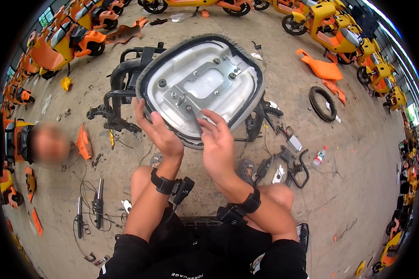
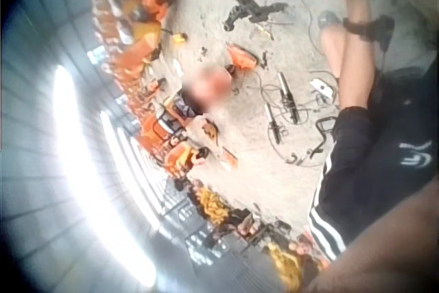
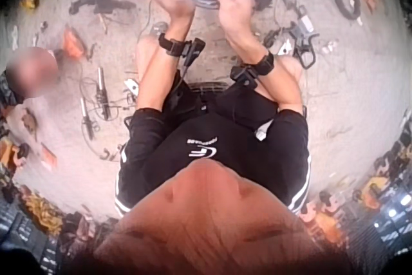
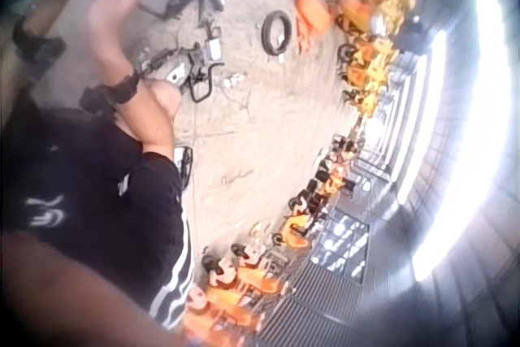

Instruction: The person assembles a motorcycle seat by hand while sitting on a workshop floor, inserting and tightening bolts into a metal frame attached to the underside of the seat.

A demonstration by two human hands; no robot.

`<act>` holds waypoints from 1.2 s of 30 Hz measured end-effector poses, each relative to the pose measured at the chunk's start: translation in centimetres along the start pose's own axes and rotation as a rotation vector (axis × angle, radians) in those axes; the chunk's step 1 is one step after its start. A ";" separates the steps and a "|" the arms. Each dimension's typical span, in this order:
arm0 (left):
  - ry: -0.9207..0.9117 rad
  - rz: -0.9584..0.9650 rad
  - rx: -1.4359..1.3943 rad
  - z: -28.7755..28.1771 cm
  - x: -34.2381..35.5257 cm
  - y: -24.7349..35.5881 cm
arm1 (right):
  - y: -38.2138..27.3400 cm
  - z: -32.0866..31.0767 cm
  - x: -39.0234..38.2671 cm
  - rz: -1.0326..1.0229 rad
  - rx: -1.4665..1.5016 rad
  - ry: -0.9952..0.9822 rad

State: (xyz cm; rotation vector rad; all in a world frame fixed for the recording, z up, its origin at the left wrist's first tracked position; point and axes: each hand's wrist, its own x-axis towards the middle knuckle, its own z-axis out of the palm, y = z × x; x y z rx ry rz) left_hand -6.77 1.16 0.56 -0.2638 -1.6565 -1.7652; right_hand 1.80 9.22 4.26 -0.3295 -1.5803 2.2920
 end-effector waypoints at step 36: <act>-0.130 -0.048 0.055 -1.6 -0.2 0.2 | -1.5 -0.5 1.1 0.356 0.129 -0.249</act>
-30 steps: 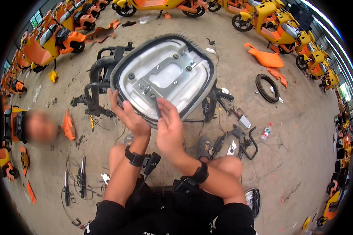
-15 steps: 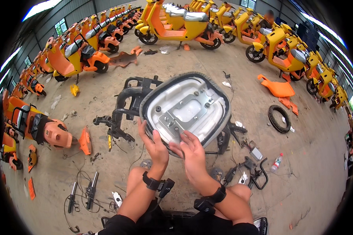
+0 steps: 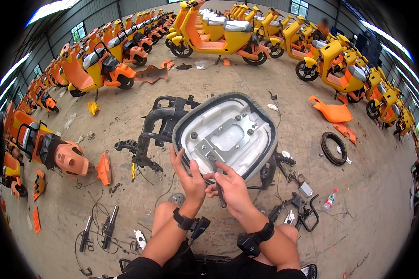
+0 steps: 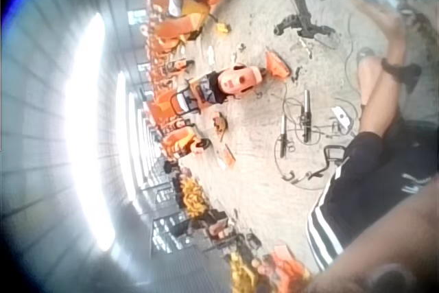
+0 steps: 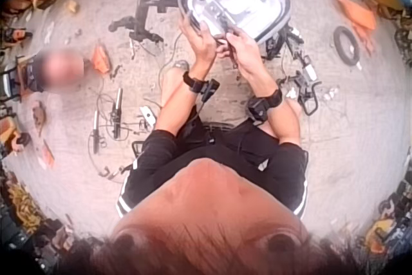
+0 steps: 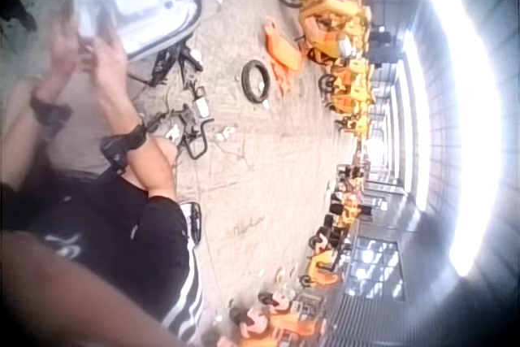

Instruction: The person assembles a motorcycle seat by hand while sitting on a workshop floor, inserting and tightening bolts into a metal frame attached to the underside of the seat.

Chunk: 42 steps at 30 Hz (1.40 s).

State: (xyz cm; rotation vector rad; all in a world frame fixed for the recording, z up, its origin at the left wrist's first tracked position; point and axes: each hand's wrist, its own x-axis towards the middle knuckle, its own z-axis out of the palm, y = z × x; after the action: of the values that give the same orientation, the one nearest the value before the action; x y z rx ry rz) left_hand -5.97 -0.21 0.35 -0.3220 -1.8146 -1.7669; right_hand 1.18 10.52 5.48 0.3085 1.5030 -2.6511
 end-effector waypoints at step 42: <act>0.041 -0.016 0.038 1.4 0.5 -0.8 | -5.1 -4.8 5.1 -0.628 -1.368 -0.049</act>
State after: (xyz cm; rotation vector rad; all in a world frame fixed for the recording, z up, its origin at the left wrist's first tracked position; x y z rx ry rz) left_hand -7.16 1.00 0.02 -0.2555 -1.8235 -1.7351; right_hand -3.96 17.42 6.27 -0.3821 3.2000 -1.1783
